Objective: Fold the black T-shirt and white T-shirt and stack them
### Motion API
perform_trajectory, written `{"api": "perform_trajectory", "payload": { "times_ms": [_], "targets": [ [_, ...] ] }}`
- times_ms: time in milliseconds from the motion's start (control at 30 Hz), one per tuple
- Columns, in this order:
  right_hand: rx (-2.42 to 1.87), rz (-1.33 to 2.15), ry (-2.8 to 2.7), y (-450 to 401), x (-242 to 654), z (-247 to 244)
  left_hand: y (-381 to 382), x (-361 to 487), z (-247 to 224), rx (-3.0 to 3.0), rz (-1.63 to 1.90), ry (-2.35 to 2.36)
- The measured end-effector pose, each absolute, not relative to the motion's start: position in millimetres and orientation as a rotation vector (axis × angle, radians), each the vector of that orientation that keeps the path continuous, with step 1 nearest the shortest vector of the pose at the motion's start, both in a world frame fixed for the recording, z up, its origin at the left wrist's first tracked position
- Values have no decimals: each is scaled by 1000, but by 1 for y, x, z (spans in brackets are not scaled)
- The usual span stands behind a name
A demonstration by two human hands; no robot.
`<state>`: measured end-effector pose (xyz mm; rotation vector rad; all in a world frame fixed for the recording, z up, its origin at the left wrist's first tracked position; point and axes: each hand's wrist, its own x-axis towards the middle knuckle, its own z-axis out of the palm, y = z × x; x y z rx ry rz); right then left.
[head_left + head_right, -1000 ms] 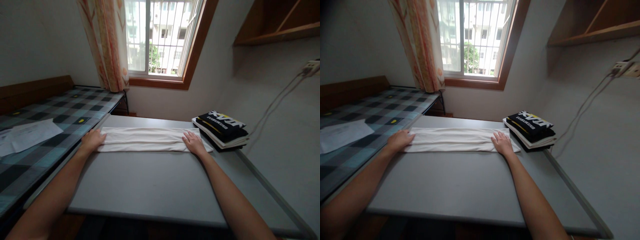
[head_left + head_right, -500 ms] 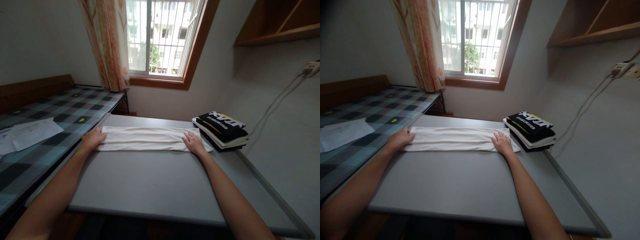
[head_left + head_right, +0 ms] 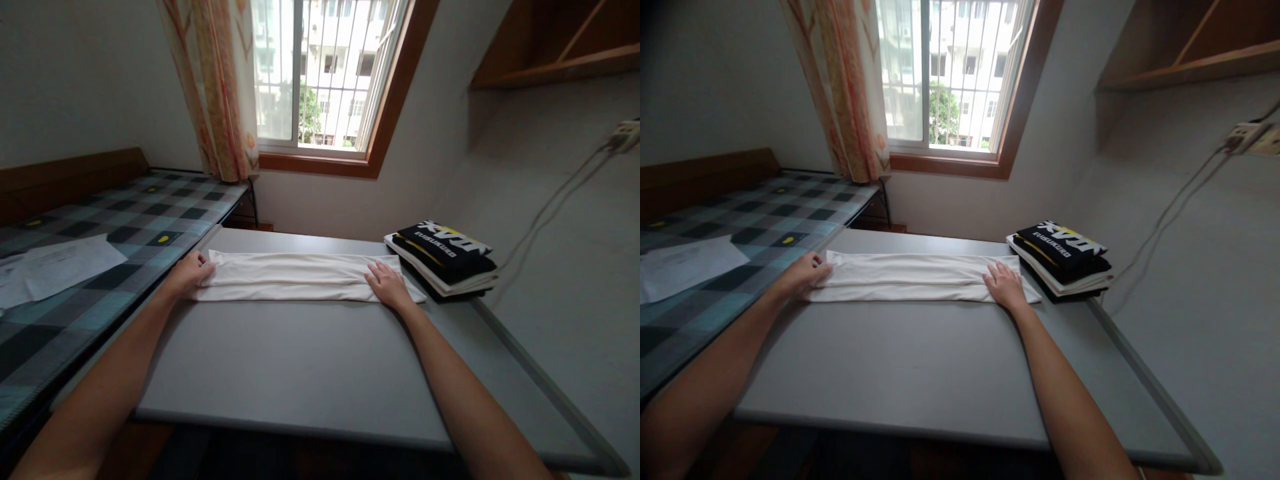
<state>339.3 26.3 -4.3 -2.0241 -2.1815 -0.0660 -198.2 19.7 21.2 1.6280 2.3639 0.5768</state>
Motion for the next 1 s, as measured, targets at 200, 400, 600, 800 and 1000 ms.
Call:
{"api": "perform_trajectory", "payload": {
  "times_ms": [200, 400, 600, 800, 1000],
  "targets": [
    [-2019, -58, -2176, 27, 340, -6, 14, -193, 34, 1651, 573, 2385],
    [-2015, -69, -2174, 27, 341, -7, 6, -196, 53, 1553, 561, 2112],
    [-2010, -80, -2173, 27, 341, -8, 6, -186, 65, 1430, 869, 1826],
    [-1993, -108, -2174, 26, 340, -8, 25, -124, 69, 1949, 682, 1794],
    [-2012, -96, -2168, 24, 339, -7, 23, -56, 60, 2252, 45, 2089]
  ]
}}
